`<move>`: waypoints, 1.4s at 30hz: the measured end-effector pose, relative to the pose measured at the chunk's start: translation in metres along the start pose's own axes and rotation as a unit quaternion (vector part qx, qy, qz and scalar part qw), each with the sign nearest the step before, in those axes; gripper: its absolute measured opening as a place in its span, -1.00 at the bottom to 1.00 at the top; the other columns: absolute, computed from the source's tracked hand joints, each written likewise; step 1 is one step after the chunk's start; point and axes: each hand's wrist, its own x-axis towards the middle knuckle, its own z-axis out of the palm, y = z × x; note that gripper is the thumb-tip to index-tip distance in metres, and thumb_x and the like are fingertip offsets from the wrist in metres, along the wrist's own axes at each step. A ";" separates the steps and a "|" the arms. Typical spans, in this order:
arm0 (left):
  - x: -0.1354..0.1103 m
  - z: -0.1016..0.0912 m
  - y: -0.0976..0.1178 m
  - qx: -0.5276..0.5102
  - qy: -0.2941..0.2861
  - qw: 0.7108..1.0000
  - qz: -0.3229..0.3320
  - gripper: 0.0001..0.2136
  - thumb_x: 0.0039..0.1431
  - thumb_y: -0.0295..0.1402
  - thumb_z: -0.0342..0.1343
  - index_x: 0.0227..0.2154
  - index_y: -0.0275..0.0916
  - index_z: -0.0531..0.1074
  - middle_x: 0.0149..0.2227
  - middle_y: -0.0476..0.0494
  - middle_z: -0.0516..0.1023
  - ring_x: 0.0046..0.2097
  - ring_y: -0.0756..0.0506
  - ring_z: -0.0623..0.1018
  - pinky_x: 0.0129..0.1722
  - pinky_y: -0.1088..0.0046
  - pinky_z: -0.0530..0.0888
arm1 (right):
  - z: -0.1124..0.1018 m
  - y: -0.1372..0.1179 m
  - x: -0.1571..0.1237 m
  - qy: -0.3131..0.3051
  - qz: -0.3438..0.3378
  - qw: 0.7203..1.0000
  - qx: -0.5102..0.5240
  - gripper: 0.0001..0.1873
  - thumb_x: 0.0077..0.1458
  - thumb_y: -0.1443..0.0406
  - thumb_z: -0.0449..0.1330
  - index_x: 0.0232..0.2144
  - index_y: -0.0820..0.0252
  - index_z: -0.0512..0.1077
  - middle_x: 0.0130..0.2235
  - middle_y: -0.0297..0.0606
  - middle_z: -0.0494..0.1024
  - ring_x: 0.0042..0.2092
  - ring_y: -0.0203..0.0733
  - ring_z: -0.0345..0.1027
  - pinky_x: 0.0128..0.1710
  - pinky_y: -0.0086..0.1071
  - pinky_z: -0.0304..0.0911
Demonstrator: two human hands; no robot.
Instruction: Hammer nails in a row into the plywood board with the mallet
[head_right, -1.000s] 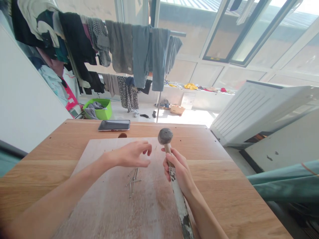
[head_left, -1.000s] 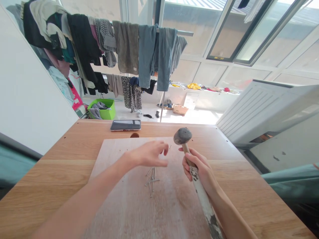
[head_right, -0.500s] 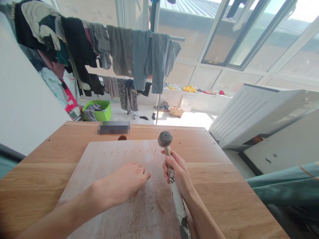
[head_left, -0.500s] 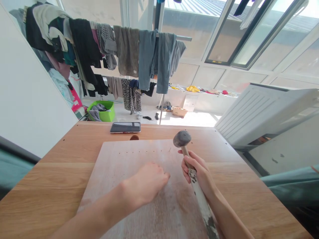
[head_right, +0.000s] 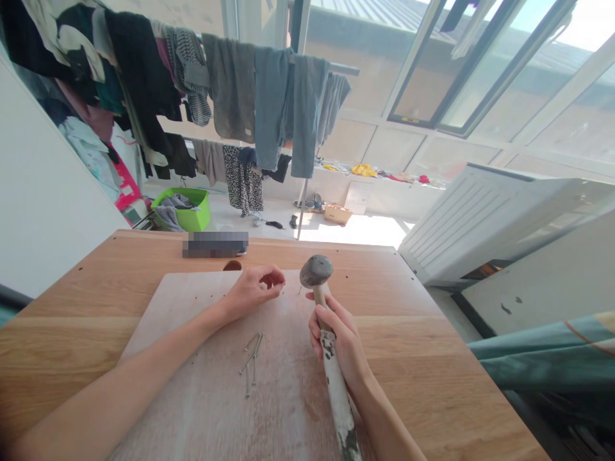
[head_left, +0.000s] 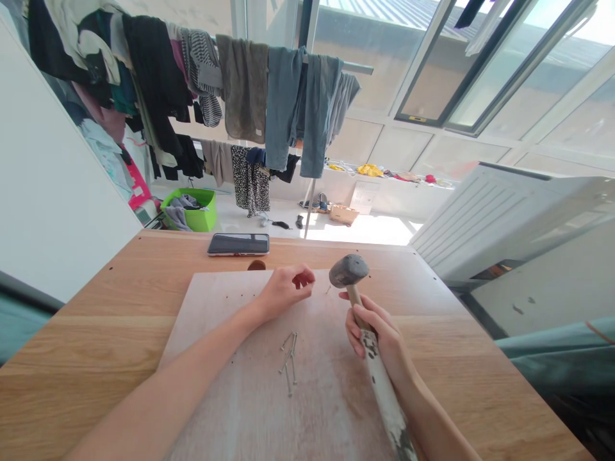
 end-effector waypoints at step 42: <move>-0.004 0.003 -0.002 0.024 -0.023 0.999 0.022 -0.83 0.06 -0.56 0.15 -0.27 -0.26 0.50 -0.43 0.04 0.56 -0.43 0.04 0.50 -0.36 0.53 0.46 | 0.012 0.009 -0.005 -0.081 0.004 0.995 -0.055 -0.47 0.19 0.05 0.20 0.10 0.24 0.39 -0.50 -0.40 0.45 -0.67 -0.40 0.18 -0.69 -0.49 -0.01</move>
